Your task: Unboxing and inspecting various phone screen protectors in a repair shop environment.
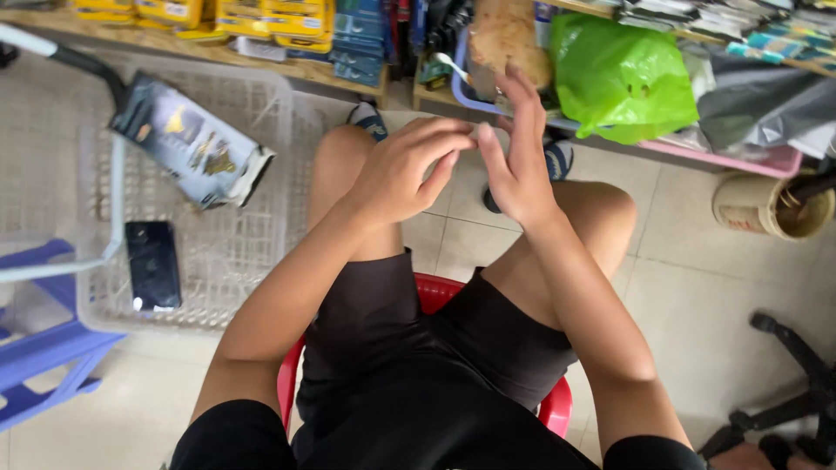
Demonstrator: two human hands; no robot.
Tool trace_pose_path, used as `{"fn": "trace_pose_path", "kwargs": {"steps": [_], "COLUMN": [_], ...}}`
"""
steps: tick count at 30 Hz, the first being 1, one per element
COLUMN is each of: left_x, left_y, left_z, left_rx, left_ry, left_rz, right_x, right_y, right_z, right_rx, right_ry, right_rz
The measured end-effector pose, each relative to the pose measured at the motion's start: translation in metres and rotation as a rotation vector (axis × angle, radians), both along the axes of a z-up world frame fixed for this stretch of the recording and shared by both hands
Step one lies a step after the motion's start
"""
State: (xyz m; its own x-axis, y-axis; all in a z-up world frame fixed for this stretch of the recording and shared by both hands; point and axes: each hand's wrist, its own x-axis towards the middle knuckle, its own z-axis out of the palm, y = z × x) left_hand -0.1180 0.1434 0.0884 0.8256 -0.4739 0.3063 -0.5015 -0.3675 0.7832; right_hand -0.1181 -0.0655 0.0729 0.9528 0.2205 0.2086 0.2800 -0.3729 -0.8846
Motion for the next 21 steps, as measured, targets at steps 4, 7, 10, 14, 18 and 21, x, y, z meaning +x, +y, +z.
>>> {"fn": "trace_pose_path", "kwargs": {"steps": [4,7,10,14,18,21], "left_x": [-0.059,-0.079,-0.081,-0.082,-0.092,-0.099], "left_y": [0.086,0.137,0.17,0.197,0.206,0.212], "left_z": [0.001,-0.002,-0.001,-0.038,-0.087,-0.092], "left_rx": [0.136,0.314,0.519,0.669,0.702,0.575], "left_ry": [-0.099,-0.188,-0.14,0.093,-0.073,-0.227], "left_rz": [0.335,0.522,0.706,0.71,0.718,0.732], "right_x": [-0.051,-0.084,-0.108,-0.134,-0.149,-0.153], "right_y": [0.037,0.063,0.093,0.121,0.128,0.125], "right_z": [0.034,0.047,0.054,0.047,0.04,0.039], "right_rx": [-0.128,-0.091,-0.035,0.008,0.014,0.013], "right_ry": [0.101,0.119,0.123,0.155,0.156,0.137], "right_rz": [0.206,0.335,0.442,0.544,0.567,0.539]}}
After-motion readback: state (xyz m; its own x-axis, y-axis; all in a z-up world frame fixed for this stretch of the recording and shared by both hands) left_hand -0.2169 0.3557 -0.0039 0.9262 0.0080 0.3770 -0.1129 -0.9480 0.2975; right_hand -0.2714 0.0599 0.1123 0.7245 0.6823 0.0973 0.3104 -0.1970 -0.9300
